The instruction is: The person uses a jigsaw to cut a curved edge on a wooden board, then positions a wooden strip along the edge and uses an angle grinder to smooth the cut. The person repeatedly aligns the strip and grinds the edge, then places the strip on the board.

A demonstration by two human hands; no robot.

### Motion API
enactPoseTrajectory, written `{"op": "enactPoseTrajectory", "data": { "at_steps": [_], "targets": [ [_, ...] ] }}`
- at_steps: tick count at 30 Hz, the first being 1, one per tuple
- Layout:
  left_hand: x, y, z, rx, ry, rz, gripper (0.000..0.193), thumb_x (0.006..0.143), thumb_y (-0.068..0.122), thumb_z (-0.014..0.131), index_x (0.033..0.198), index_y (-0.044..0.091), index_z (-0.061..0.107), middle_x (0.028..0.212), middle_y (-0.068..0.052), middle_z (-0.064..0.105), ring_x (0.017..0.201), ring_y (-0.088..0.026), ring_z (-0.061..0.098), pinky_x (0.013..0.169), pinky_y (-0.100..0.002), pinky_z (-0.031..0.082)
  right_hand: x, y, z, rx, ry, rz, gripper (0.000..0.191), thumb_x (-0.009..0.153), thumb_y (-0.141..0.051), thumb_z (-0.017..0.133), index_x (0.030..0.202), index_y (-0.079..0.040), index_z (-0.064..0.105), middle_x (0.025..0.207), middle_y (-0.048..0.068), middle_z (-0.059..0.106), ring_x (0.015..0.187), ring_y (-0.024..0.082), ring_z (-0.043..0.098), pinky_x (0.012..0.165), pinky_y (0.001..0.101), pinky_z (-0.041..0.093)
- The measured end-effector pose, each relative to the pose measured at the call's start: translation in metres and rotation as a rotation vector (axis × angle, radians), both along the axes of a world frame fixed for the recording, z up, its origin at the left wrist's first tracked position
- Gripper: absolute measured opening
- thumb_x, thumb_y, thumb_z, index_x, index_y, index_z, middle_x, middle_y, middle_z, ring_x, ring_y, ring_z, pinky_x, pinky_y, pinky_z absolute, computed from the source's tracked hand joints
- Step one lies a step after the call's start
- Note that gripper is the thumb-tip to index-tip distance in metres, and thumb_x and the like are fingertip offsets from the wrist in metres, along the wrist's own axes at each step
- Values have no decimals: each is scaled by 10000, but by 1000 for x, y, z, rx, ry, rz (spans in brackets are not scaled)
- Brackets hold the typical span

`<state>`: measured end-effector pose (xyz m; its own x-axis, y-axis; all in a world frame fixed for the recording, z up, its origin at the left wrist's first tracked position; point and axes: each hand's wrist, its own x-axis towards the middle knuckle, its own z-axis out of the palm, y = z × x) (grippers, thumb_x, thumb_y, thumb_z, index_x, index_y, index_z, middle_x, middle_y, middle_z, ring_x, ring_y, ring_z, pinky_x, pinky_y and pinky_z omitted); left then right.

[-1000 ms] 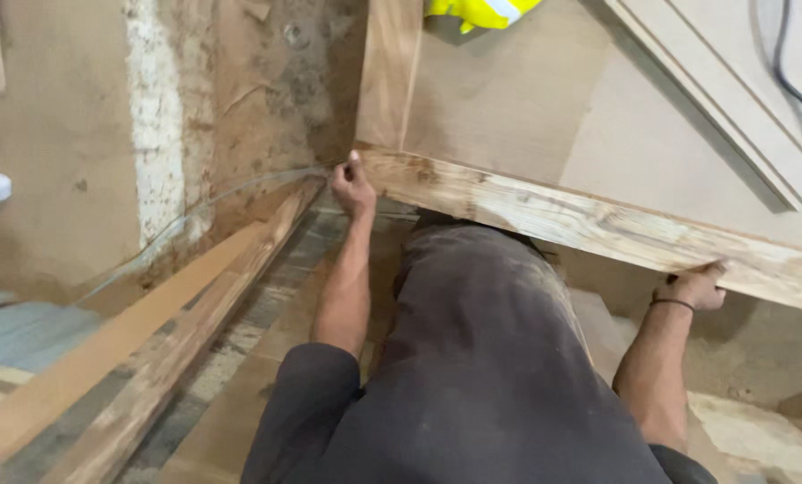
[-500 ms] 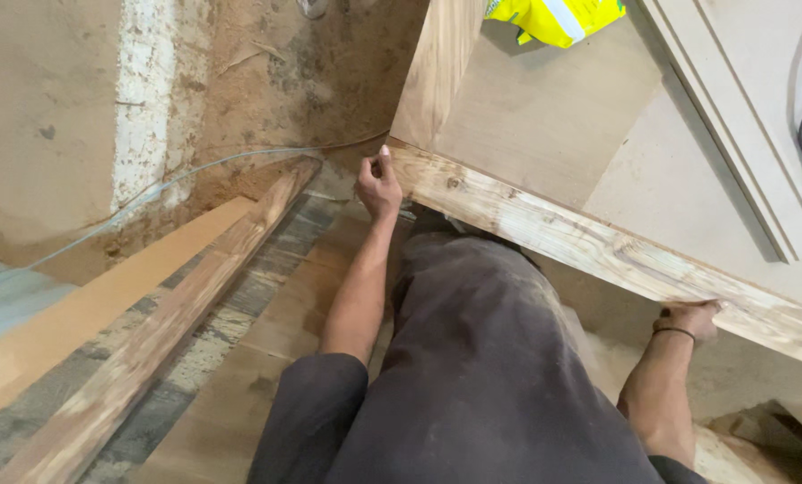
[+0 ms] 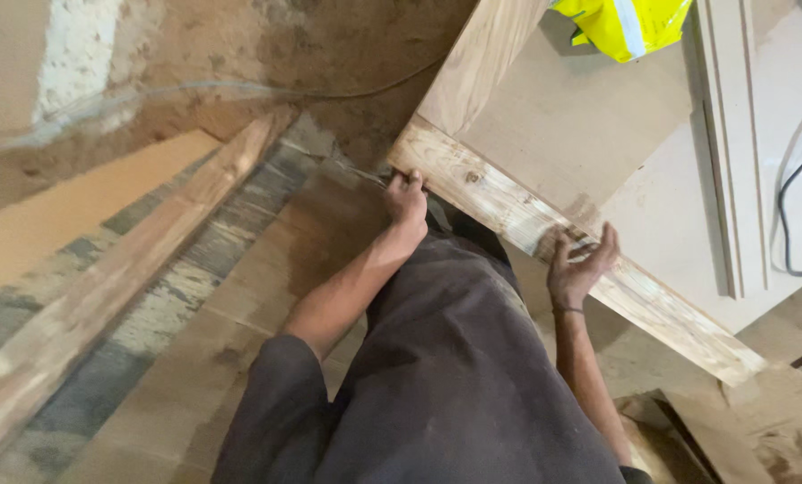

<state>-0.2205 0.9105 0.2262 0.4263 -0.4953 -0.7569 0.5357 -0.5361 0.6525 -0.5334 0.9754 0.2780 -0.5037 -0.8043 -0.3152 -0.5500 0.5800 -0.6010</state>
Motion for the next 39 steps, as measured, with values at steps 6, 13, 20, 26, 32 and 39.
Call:
{"op": "enactPoseTrajectory", "data": {
  "at_steps": [6,13,20,26,32,39],
  "targets": [
    [2,7,5,-9,-236,51,262,982,198,723,1064,-50,722,887,-84,761,749,-131,656,688,-301,533,79,-56,27,-197,67,680,789,941,-227,803,1578,-11,392,1535,268,413,1414,404,471,1190,479,427],
    [-15,5,16,-251,-407,278,282,1002,186,637,1187,-22,684,1042,-137,771,933,-208,703,842,-338,538,105,-83,24,-142,176,1101,866,800,-380,919,1523,-120,521,1440,157,557,1350,382,490,1141,507,397],
    [-74,42,38,52,-521,117,296,962,244,619,1120,4,686,1041,-200,730,973,-335,692,859,-423,520,93,-62,18,-185,142,1130,827,808,-314,901,1515,-105,526,1373,156,566,1295,392,491,1106,527,389],
    [-151,71,45,-111,-269,115,345,1018,319,550,1189,35,644,1078,-156,744,1030,-292,704,919,-415,525,85,-68,23,-210,145,1139,832,781,-415,910,1481,-142,551,1354,138,585,1266,377,505,1092,519,409],
    [-151,69,55,-29,-194,128,528,1033,433,610,1316,-9,552,1164,-169,613,1037,-291,575,879,-445,471,53,-51,49,-129,95,1186,1114,766,-522,900,1574,-12,327,1355,207,545,1266,412,502,1078,541,420],
    [-133,44,74,-92,-453,248,242,936,222,649,1050,13,689,914,-68,707,865,-194,670,781,-360,529,-8,-17,69,-202,196,1240,1089,648,-321,919,1556,-130,349,1480,285,419,1299,501,444,1062,581,379]
  ]
}}
